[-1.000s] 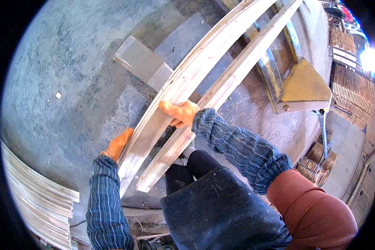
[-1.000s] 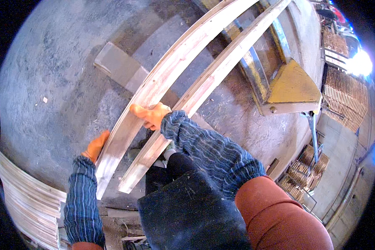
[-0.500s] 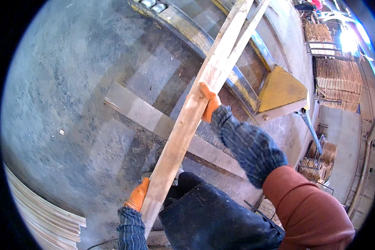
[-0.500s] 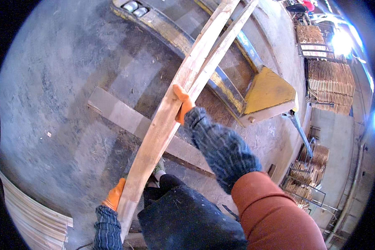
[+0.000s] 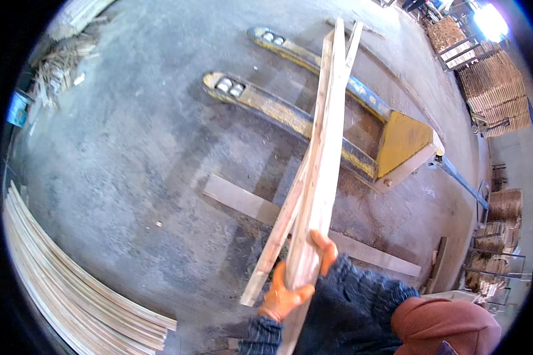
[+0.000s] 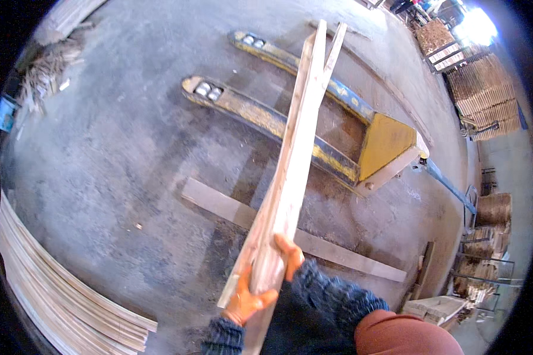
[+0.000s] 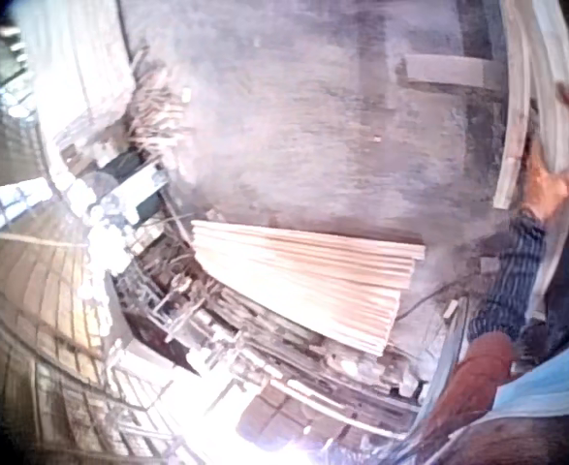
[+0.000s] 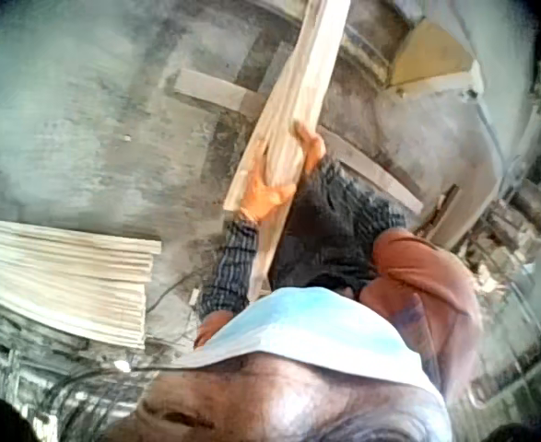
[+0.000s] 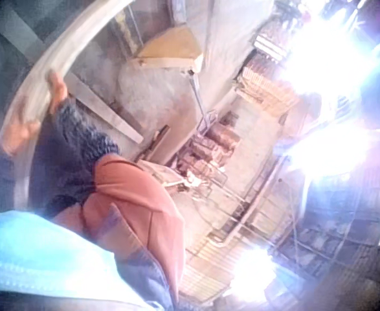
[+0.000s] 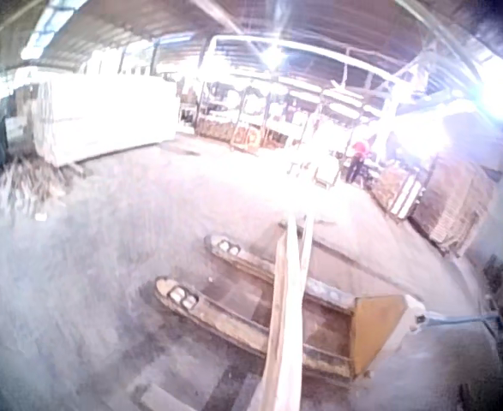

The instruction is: The person operates a control panel, then picks up long wood planks and feeds them into a processing machine.

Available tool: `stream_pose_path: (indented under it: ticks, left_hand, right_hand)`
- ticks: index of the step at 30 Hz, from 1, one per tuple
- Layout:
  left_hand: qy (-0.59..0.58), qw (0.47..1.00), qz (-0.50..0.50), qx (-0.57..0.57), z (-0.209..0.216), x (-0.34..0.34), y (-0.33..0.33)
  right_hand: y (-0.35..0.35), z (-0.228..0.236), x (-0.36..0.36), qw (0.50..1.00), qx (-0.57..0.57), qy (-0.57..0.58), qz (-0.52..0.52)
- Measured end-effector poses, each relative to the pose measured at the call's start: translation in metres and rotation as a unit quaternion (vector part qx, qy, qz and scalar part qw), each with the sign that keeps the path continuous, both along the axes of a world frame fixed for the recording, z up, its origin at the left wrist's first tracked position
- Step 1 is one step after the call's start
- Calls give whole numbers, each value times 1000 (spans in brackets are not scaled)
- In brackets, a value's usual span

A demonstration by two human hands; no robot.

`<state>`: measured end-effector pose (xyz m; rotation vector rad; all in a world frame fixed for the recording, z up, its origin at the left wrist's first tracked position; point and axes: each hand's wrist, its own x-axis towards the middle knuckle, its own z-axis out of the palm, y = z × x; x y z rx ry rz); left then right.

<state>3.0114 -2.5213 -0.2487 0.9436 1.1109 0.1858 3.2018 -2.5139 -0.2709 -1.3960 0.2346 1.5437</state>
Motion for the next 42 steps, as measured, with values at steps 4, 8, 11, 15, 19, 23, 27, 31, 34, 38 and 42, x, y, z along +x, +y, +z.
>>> stream_pose_path:
  ticks: [4, 8, 11, 15, 19, 23, 27, 31, 34, 38, 42]
  left_hand:
    - [61, 996, -8, -72, 111, -16, -51]
    - [161, 984, -65, 30, 172, -45, -140]
    - [271, 962, -17, 26, 262, -21, -159]
    - [224, 973, -17, -57, 320, -5, -163]
    - [344, 937, -39, 47, 362, 25, -190]
    - [305, 938, -28, 164, 407, 32, -202]
    - [295, 948, -54, 106, 468, 53, -194]
    - [466, 834, -78, 284, 503, 83, -238]
    - [546, 753, -97, 355, 505, 100, -260]
    - [530, 763, -28, 369, 503, 101, -298]
    - [513, 810, 3, 286, 501, 95, -329]
  right_hand:
    - [-61, 71, -3, 997, 20, 68, 15]
    - [-56, 97, 38, 984, 100, 131, -67]
    - [-26, 73, 109, 991, 93, 91, 1]
    - [1, 102, 137, 983, 116, 144, -1]
    - [-15, 124, 144, 976, 136, 167, -18]
    - [-26, 155, 141, 950, 181, 254, -26]
    - [-53, 184, 135, 932, 189, 309, -9]
    - [-44, 235, 159, 884, 374, 279, 10]
    - [-15, 187, 199, 881, 377, 279, 63]
    - [-43, 181, 192, 926, 329, 178, 53]
    - [-56, 194, 209, 914, 364, 107, 145]
